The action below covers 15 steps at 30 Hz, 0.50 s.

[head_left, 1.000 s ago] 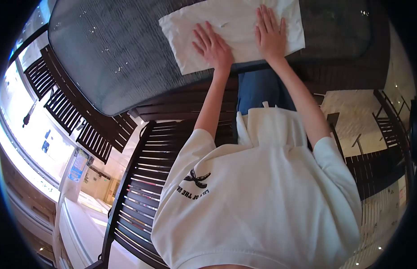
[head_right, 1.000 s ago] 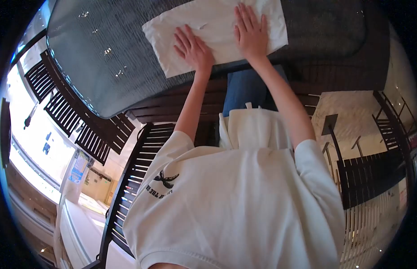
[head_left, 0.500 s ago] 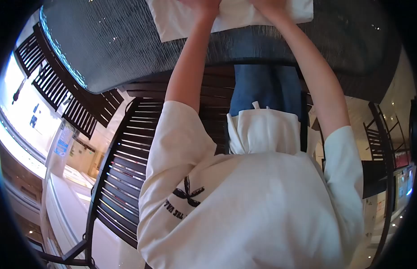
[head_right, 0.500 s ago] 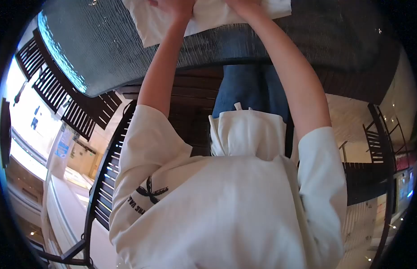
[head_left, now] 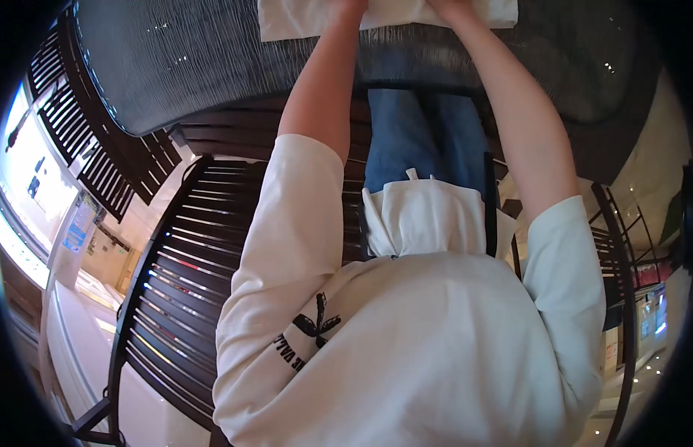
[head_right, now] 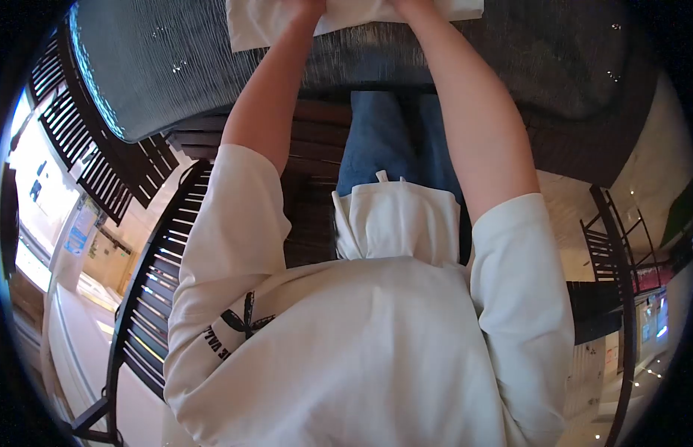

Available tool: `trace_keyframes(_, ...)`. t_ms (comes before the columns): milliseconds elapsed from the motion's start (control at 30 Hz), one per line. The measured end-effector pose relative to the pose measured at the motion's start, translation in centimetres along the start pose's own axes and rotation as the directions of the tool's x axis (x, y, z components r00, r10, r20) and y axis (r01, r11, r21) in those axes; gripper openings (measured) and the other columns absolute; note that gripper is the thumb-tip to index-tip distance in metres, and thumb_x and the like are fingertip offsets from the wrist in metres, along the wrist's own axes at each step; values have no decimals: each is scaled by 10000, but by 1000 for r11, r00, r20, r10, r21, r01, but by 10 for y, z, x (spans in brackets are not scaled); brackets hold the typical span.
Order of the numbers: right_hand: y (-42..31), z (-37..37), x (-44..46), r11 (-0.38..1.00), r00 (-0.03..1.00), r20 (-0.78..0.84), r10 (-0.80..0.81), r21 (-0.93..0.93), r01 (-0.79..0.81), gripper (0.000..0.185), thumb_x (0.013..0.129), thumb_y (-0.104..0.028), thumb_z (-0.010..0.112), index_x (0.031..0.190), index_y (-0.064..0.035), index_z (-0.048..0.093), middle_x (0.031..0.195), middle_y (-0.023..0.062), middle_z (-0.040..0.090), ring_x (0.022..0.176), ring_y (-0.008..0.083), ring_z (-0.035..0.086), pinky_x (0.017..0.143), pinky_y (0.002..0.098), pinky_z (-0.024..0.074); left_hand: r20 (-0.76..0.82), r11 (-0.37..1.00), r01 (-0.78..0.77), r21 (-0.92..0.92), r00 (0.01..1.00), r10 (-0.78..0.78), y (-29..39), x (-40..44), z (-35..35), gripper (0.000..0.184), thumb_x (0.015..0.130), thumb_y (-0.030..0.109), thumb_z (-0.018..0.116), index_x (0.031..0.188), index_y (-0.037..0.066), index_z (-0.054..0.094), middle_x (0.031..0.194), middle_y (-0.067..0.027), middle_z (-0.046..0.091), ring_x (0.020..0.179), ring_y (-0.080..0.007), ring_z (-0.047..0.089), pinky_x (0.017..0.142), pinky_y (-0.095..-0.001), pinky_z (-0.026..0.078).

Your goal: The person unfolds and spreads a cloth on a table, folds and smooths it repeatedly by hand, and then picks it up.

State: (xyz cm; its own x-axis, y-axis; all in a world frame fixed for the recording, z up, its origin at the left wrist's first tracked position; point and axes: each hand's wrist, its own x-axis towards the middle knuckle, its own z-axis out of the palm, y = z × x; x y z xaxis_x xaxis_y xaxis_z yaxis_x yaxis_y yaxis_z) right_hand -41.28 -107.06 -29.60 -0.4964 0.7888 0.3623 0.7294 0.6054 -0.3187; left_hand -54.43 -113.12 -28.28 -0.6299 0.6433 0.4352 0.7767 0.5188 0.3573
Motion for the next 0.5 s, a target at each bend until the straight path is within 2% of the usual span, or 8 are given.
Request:
trace_keyframes(67,-2,-7,-10,1000,1000,23,-21,-11,22,456,816,-194,509,1233,-13,471,1237,116,477,1152,292,438,993,489,307,64,997,0,78,998,-5,-5,-15,-2,310,833,216,508,1059,4,501,1067,-182,524,1071,-354,467,906,-488,340)
trace_keyframes(167,-6,-16,-33,999,999,36,-34,-22,35,420,791,-194,524,1173,-22,499,1188,115,493,1090,294,467,946,483,338,150,997,60,46,986,-66,-7,-41,-13,328,831,222,521,1066,-4,491,1052,-192,514,1044,-364,465,901,-492,339)
trace_keyframes(233,-8,-19,-51,999,1000,20,-24,-22,25,396,776,-198,533,1133,-28,514,1164,118,499,1064,294,477,924,479,351,241,985,173,12,955,-170,-3,-62,-24,415,866,274,482,1201,31,465,1277,-177,462,1203,-386,384,976,-511,281)
trace_keyframes(300,-7,-29,-69,984,985,168,-31,-170,60,494,811,-220,547,1287,-112,472,1298,29,473,1157,214,463,910,408,390,201,989,147,-28,970,-138,-3,-94,-33,394,849,238,508,1181,28,480,1272,-162,466,1203,-367,392,977,-499,291)
trace_keyframes(367,-1,-33,-87,991,986,163,-41,-117,61,494,792,-230,571,1269,-132,486,1294,37,468,1179,227,442,909,426,395,160,989,125,-78,981,-111,0,-108,-39,374,832,201,534,1160,26,494,1267,-147,470,1202,-348,400,979,-486,301)
trace_keyframes(400,-1,-38,-94,997,982,182,-50,-56,61,495,773,-239,595,1251,-152,500,1289,46,464,1202,240,421,908,445,399,90,995,62,-75,994,-55,1,-113,-45,334,792,180,574,1085,37,501,1199,-126,494,1137,-332,433,939,-466,329)
trace_keyframes(433,0,-41,-101,996,984,175,-47,-65,59,495,773,-239,595,1251,-152,500,1289,46,464,1202,240,421,908,445,399,24,998,3,-67,1000,-1,2,-116,-47,300,752,159,613,1011,47,509,1131,-105,519,1073,-317,467,899,-446,357)
trace_keyframes(500,-2,-53,-112,989,990,119,-74,-117,88,472,744,-216,595,1191,-83,522,1182,31,517,1115,202,470,836,354,416,54,999,11,-53,998,-8,4,-117,-50,313,755,162,606,1029,46,510,1150,-109,515,1079,-322,463,896,-447,357)
